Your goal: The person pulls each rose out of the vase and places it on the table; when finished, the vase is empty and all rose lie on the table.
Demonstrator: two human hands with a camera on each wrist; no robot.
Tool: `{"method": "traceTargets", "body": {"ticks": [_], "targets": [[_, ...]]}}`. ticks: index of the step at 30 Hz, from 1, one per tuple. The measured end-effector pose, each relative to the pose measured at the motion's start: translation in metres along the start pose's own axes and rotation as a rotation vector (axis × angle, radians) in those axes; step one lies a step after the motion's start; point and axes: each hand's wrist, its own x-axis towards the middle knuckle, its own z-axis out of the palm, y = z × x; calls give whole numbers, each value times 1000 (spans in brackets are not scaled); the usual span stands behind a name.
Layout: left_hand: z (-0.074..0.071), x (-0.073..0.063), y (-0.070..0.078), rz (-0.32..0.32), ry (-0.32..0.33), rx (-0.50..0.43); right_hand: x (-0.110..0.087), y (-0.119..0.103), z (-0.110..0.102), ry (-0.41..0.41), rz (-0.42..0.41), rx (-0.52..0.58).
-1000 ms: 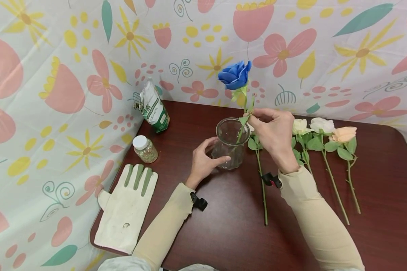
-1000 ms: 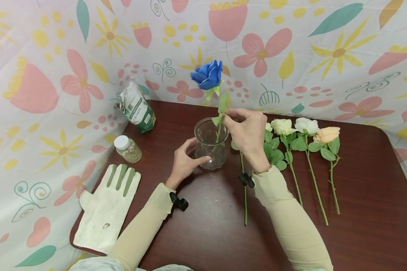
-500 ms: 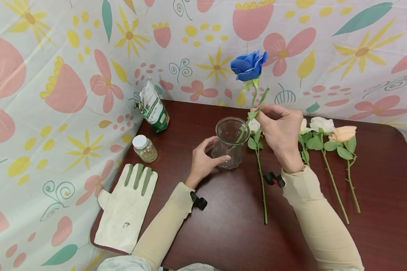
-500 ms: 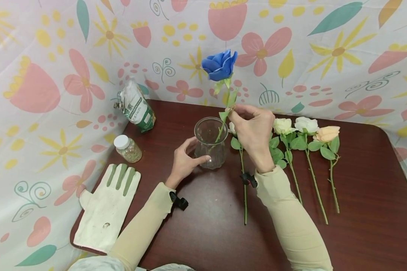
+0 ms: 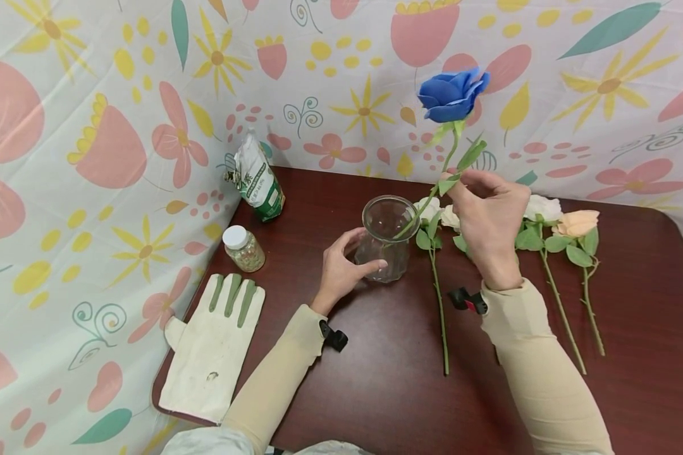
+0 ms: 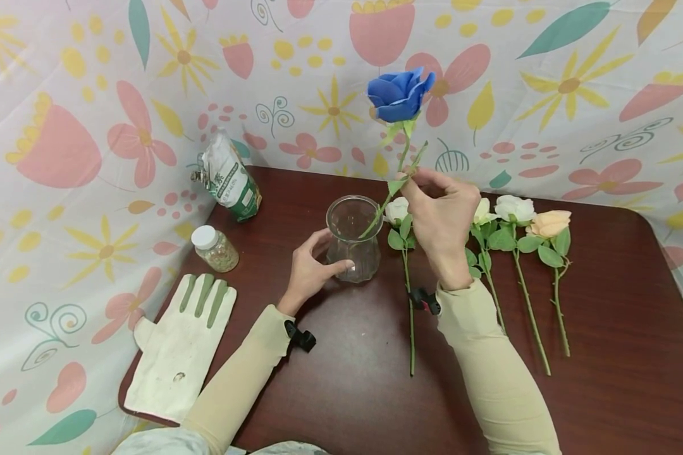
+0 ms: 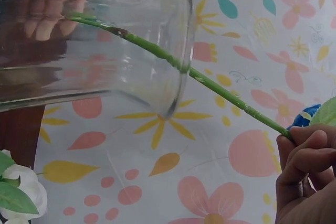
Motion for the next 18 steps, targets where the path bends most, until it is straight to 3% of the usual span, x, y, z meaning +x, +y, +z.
{"method": "traceTargets", "body": {"ticks": [5, 12, 18], "targets": [[0, 0, 0, 6, 1, -2, 4, -4, -6, 36, -14, 62], [0, -2, 1, -2, 5, -1, 9, -16, -16, 79, -42, 288], [1, -1, 1, -4, 4, 1, 16, -23, -28, 134, -106, 360]]}}
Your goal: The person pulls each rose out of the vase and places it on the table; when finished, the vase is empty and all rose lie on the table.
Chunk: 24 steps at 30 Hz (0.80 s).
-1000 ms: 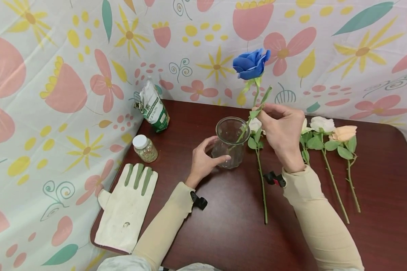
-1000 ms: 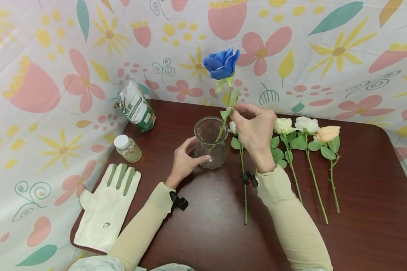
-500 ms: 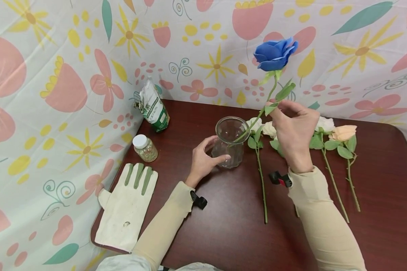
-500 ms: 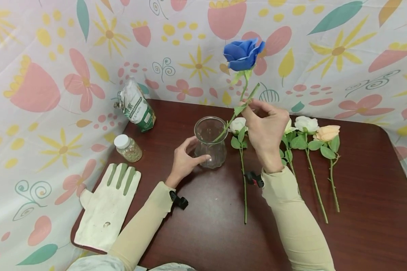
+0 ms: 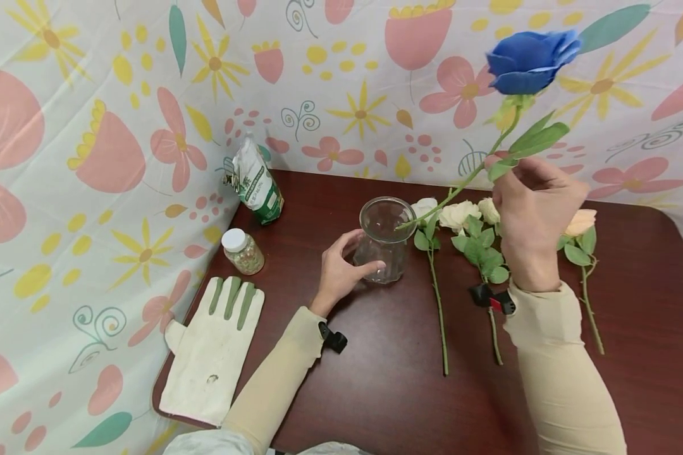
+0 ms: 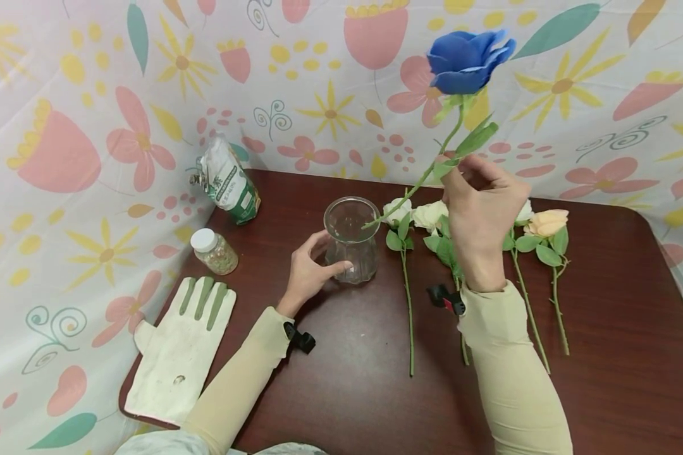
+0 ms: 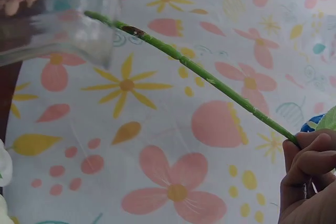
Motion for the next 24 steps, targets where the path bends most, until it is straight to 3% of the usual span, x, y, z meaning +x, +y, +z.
{"method": "traceTargets", "body": {"ticks": [8, 14, 20, 24], "targets": [[0, 0, 0, -7, 5, -13, 7, -26, -6, 84, -36, 79], [0, 0, -1, -12, 7, -15, 8, -34, -19, 148, -21, 27], [0, 0, -2, 7, 13, -13, 8, -31, -40, 130, -37, -61], [1, 0, -1, 7, 11, -9, 8, -30, -53, 132, -19, -60]]}}
